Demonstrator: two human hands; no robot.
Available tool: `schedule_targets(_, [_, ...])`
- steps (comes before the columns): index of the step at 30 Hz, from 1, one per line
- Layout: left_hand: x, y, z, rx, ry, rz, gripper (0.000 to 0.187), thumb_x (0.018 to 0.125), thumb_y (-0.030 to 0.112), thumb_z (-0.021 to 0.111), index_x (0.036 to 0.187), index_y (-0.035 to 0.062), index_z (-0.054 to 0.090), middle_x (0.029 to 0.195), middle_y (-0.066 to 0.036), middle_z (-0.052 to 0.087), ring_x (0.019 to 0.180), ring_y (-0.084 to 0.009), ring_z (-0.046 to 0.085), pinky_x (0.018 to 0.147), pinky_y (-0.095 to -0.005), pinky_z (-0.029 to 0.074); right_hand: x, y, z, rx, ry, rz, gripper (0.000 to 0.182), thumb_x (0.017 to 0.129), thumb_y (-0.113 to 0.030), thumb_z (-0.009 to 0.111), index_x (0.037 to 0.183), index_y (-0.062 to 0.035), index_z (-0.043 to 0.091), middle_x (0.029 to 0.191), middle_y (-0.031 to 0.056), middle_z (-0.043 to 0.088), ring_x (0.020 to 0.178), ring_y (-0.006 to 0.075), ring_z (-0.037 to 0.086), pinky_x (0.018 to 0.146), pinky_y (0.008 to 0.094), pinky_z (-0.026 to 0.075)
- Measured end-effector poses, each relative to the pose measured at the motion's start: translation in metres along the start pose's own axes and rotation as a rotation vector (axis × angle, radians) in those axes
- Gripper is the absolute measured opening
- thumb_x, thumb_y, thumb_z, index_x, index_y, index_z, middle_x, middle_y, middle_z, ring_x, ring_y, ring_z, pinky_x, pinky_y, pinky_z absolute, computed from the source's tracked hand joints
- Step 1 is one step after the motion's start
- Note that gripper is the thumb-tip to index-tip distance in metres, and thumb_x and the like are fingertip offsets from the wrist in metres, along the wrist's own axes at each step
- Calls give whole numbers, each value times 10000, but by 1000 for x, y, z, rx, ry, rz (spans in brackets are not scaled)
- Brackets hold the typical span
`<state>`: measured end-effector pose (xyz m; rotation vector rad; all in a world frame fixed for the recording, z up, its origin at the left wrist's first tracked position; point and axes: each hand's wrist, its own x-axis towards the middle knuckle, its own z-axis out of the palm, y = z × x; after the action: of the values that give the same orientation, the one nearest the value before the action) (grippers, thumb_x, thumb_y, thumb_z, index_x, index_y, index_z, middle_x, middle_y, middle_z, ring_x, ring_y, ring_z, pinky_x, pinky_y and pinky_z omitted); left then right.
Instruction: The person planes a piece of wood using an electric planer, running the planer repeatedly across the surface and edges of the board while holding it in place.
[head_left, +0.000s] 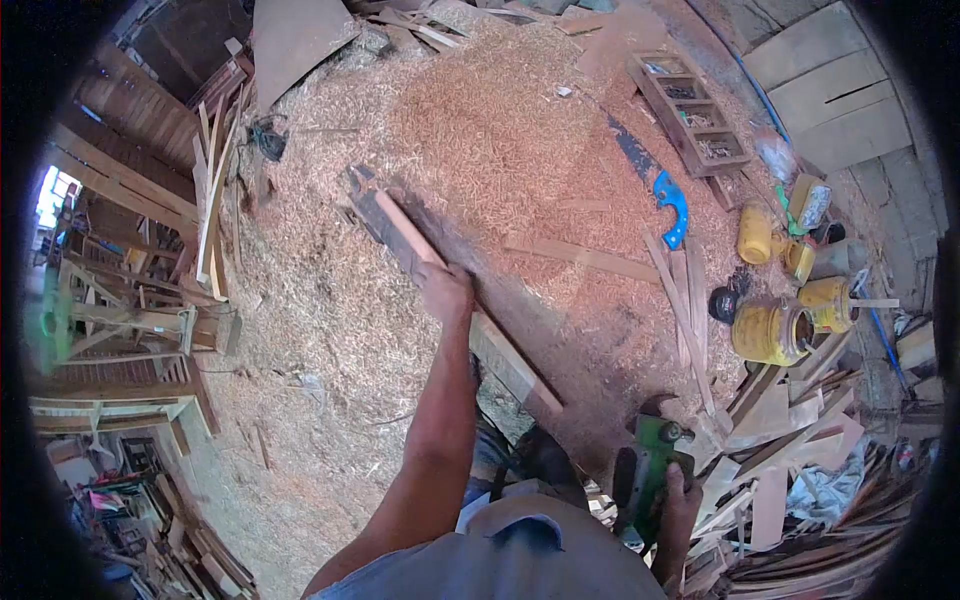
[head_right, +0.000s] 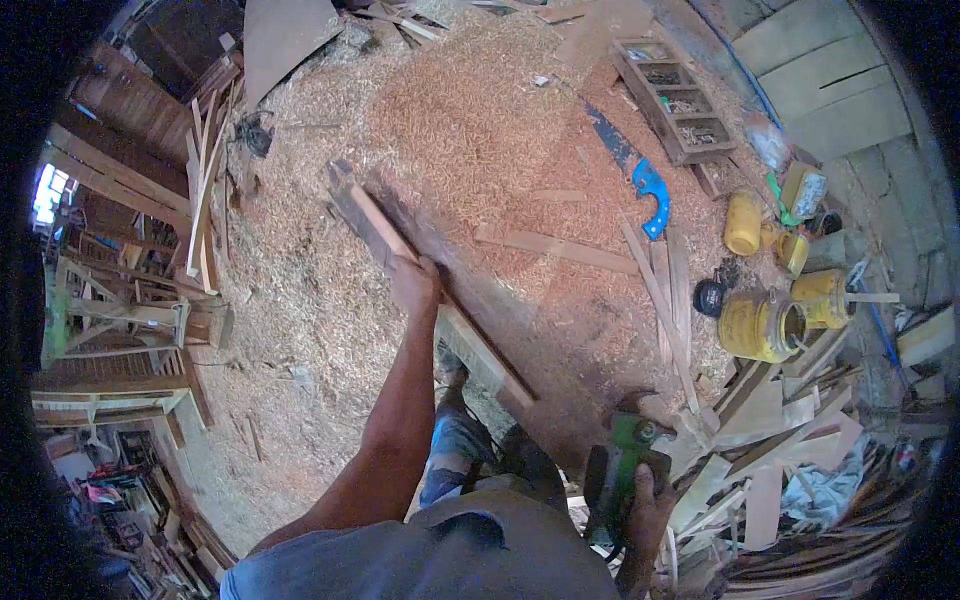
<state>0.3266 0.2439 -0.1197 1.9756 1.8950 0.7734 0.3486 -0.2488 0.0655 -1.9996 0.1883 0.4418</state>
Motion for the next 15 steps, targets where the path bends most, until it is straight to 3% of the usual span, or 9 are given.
schedule_targets(1, [-2,1,4,33,4,-130,350,936,293,593,1105,-3,516,1142,-261,595,876,-466,689,747,-568,587,0,2,-2,-32,-58,16,382,1020,-334,689,1184,11,688,978,59,687,836,145,604,742,309,490])
schedule_targets(3, [4,1,10,18,-36,-161,385,937,309,585,1145,-6,504,1172,-274,588,906,-487,695,772,-585,589,0,8,-3,-93,-170,54,381,1003,-280,691,1241,17,676,1044,104,701,935,201,622,847,360,503])
schedule_targets(7, [32,-6,22,80,-63,-146,412,929,312,597,1165,-13,505,1171,-281,590,960,-491,692,803,-575,586,-9,-15,28,-193,-245,127,327,992,-255,701,1161,25,705,1024,112,727,894,201,646,817,362,516])
schedule_targets(11, [76,-7,30,-21,-32,-116,473,922,345,616,1185,-31,501,1180,-276,589,1052,-490,671,908,-563,567,-1,9,56,-331,-349,-123,354,962,-249,735,1185,21,681,999,158,756,891,243,711,796,395,546])
schedule_targets(15, [81,-9,34,-22,-23,-133,531,917,356,625,1244,-35,479,1197,-288,573,1062,-506,660,940,-568,552,7,13,88,-495,-438,-297,455,919,-353,787,1175,0,657,948,208,751,873,359,747,777,457,568])
